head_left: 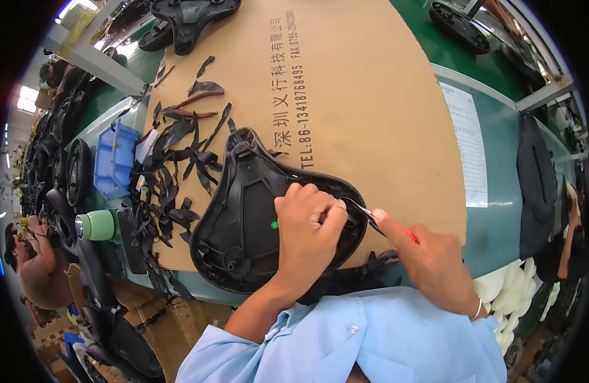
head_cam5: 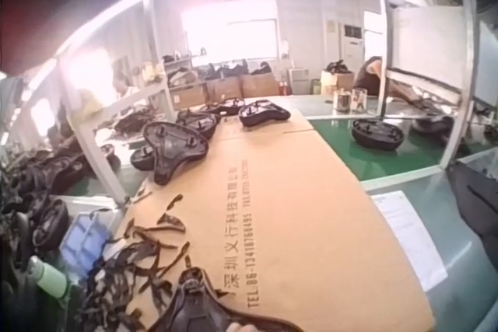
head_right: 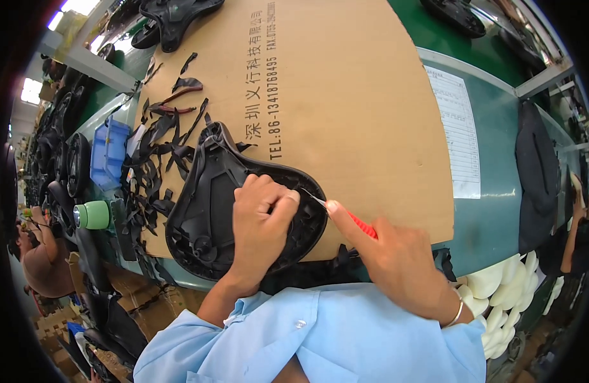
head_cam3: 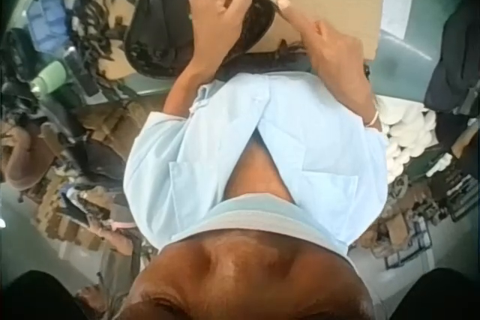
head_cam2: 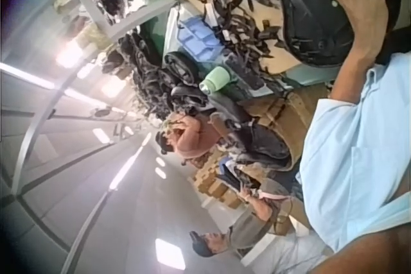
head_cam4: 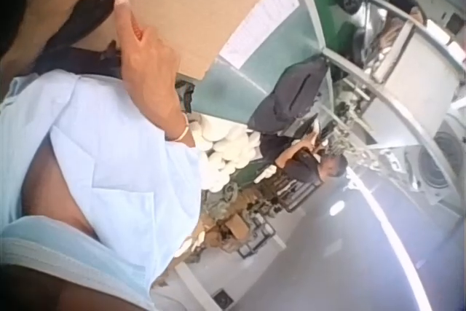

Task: Trim excess material from the edges of bicycle seat cushions using a utility knife.

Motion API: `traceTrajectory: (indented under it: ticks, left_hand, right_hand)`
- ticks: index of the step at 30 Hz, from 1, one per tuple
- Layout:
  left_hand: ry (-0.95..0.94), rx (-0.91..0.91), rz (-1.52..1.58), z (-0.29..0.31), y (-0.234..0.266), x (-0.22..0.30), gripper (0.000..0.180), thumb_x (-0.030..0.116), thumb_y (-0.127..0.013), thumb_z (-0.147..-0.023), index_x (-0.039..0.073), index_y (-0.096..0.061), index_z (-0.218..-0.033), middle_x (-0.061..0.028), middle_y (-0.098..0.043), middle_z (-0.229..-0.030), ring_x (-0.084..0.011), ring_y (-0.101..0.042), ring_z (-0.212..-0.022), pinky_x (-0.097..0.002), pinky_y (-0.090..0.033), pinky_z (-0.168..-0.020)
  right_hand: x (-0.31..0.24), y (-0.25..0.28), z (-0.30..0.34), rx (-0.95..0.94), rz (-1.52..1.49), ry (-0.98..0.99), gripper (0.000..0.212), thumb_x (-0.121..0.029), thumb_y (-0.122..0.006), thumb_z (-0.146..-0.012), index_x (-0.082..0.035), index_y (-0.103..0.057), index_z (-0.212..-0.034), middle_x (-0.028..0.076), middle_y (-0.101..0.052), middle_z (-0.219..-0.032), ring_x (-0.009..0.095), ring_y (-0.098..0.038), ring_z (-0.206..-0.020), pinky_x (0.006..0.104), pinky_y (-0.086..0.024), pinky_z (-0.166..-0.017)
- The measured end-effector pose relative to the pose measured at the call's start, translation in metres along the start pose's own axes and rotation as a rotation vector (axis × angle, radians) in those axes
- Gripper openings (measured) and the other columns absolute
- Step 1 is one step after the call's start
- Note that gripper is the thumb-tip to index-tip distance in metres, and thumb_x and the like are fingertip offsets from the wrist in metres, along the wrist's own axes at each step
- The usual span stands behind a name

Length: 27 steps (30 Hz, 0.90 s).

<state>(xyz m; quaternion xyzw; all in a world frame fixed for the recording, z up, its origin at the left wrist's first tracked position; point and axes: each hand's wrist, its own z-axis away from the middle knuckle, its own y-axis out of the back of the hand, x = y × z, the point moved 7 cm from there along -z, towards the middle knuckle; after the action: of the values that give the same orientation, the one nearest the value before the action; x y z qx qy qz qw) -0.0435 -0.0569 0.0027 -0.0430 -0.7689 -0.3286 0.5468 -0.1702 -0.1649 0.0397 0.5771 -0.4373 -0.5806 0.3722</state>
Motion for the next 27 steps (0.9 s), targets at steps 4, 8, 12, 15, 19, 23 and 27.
traceTrajectory:
  ticks: [4, 8, 12, 15, 19, 23, 27]
  left_hand:
    - [0.165, -0.028, 0.247, -0.002, 0.005, -0.012, 0.02, 0.01, -0.061, -0.075, 0.003, -0.05, -0.06, -0.0021, -0.043, -0.058, -0.0164, -0.039, -0.063, -0.0316, -0.03, -0.066]
    - [0.109, -0.098, 0.174, -0.005, 0.003, -0.009, 0.021, 0.01, -0.061, -0.074, 0.003, -0.049, -0.059, -0.0022, -0.043, -0.058, -0.0166, -0.04, -0.064, -0.0317, -0.03, -0.067]
    - [0.095, -0.12, 0.132, -0.002, 0.003, -0.009, 0.02, 0.011, -0.062, -0.073, 0.004, -0.05, -0.059, -0.0026, -0.046, -0.059, -0.0175, -0.042, -0.064, -0.0326, -0.031, -0.067]
    - [0.085, 0.01, 0.197, 0.001, 0.016, -0.015, 0.019, 0.012, -0.062, -0.073, 0.004, -0.053, -0.059, -0.0044, -0.049, -0.061, -0.0202, -0.047, -0.067, -0.034, -0.032, -0.066]
    - [0.164, 0.071, 0.521, -0.002, 0.009, -0.023, 0.022, 0.011, -0.058, -0.083, 0.003, -0.054, -0.063, 0.0007, -0.049, -0.061, -0.0104, -0.045, -0.068, -0.0257, -0.036, -0.066]
    - [0.407, 0.118, 1.031, 0.008, 0.007, -0.036, 0.02, 0.012, -0.057, -0.087, 0.004, -0.055, -0.068, 0.0026, -0.052, -0.069, -0.0057, -0.043, -0.068, -0.0219, -0.035, -0.064]
    - [0.507, -0.244, 0.751, -0.01, 0.012, -0.017, 0.021, 0.016, -0.058, -0.087, 0.003, -0.056, -0.07, -0.0001, -0.053, -0.074, -0.0064, -0.045, -0.067, -0.0234, -0.037, -0.062]
  right_hand:
    - [-0.009, -0.005, 0.023, -0.011, 0.023, -0.15, 0.066, 0.002, -0.06, -0.072, -0.017, -0.049, -0.135, 0.006, -0.05, -0.063, 0.02, -0.049, -0.046, 0.0313, -0.037, -0.041]
    - [0.006, 0.002, 0.018, 0.071, -0.138, -0.152, 0.065, 0.002, -0.061, -0.073, -0.017, -0.05, -0.134, 0.005, -0.049, -0.06, 0.02, -0.049, -0.046, 0.0318, -0.039, -0.042]
    - [0.003, 0.008, -0.009, 0.103, -0.13, -0.084, 0.062, 0.001, -0.061, -0.074, -0.019, -0.051, -0.133, 0.006, -0.05, -0.06, 0.02, -0.055, -0.05, 0.0327, -0.042, -0.045]
    - [-0.008, 0.0, -0.019, -0.044, -0.048, -0.043, 0.061, -0.001, -0.061, -0.076, -0.018, -0.049, -0.134, 0.008, -0.052, -0.062, 0.023, -0.056, -0.053, 0.0353, -0.043, -0.048]
    - [-0.017, 0.003, 0.013, -0.085, 0.064, -0.238, 0.057, 0.001, -0.06, -0.078, -0.016, -0.051, -0.132, 0.012, -0.056, -0.07, 0.031, -0.056, -0.062, 0.04, -0.042, -0.057]
    - [-0.024, 0.001, 0.005, -0.079, 0.052, -0.214, 0.057, 0.001, -0.06, -0.078, -0.017, -0.052, -0.132, 0.013, -0.058, -0.072, 0.032, -0.057, -0.065, 0.0406, -0.043, -0.059]
    - [-0.005, 0.005, 0.004, -0.062, 0.068, -0.309, 0.058, 0.001, -0.06, -0.077, -0.016, -0.052, -0.131, 0.014, -0.059, -0.074, 0.032, -0.058, -0.066, 0.0408, -0.043, -0.059]
